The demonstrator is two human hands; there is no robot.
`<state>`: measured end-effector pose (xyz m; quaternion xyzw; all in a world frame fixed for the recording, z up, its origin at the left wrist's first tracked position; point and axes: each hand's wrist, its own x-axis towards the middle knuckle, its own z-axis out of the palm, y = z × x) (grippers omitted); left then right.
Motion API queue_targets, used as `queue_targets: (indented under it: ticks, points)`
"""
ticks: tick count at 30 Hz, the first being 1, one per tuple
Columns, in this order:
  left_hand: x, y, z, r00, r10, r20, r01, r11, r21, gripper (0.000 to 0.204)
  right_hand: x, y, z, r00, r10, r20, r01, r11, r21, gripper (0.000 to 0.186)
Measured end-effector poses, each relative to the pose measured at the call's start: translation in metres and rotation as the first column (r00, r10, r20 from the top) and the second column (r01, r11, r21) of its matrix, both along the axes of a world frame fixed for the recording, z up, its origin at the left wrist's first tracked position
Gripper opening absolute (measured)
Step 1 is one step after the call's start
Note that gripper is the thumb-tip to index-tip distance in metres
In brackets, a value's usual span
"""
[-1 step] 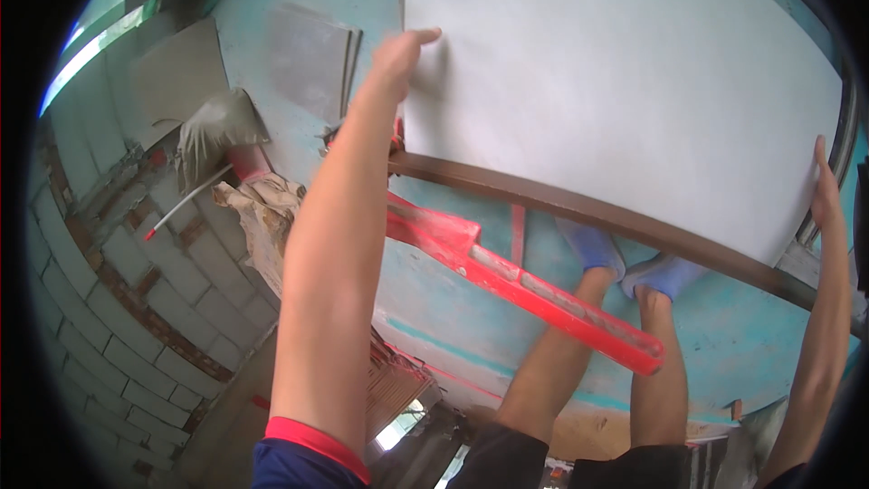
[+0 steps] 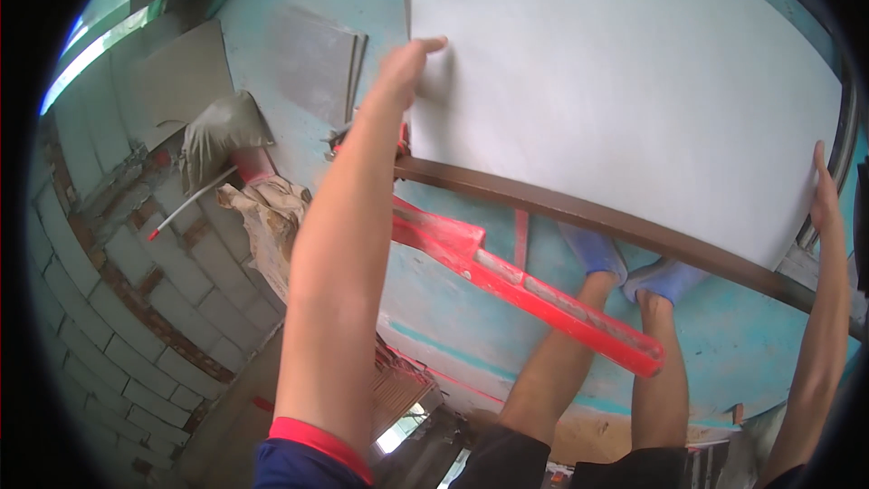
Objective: The person places red spacers between floor tiles, then uses a measuring tape to measure the dimensions of a tile section and a cutting station.
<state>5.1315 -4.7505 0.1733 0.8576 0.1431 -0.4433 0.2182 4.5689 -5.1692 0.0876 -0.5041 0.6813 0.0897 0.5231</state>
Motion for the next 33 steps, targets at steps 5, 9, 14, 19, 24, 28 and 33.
queue_targets:
  ticks: [5,9,14,19,24,28,33]
  points:
    - [-0.024,0.019,0.002,0.999,0.026,-0.040,-0.022,0.994,0.103,0.091,-0.008,0.013,0.003,1.000,-0.019,0.010,0.019,1.000,0.023,0.098]
    - [-0.028,0.033,0.006,0.994,0.007,-0.106,0.009,0.989,0.149,0.098,0.001,0.033,0.011,0.991,-0.007,-0.136,-0.002,0.998,-0.066,0.095]
    - [-0.040,0.045,0.005,0.991,-0.060,-0.122,0.081,0.980,0.183,0.108,-0.017,0.031,0.004,0.999,-0.012,-0.042,0.012,1.000,-0.003,0.094]
    - [-0.057,0.046,0.018,0.964,-0.125,-0.235,0.178,0.959,0.220,0.108,-0.025,0.036,0.009,0.999,-0.009,-0.044,0.009,1.000,0.001,0.094]
    - [-0.062,0.045,0.044,0.972,-0.138,-0.188,0.171,0.970,0.172,0.097,-0.032,0.036,0.008,1.000,0.002,-0.017,-0.002,1.000,-0.016,0.100]
    - [-0.098,0.065,0.123,0.871,-0.133,0.472,0.215,0.969,-0.124,0.052,-0.028,0.028,0.027,0.999,0.016,-0.037,-0.014,0.998,0.061,0.097]
    - [-0.183,0.168,0.172,0.610,0.220,0.762,-0.234,0.968,-0.092,0.021,-0.014,-0.026,0.041,0.520,0.538,-0.664,-0.854,0.335,-0.397,0.069]
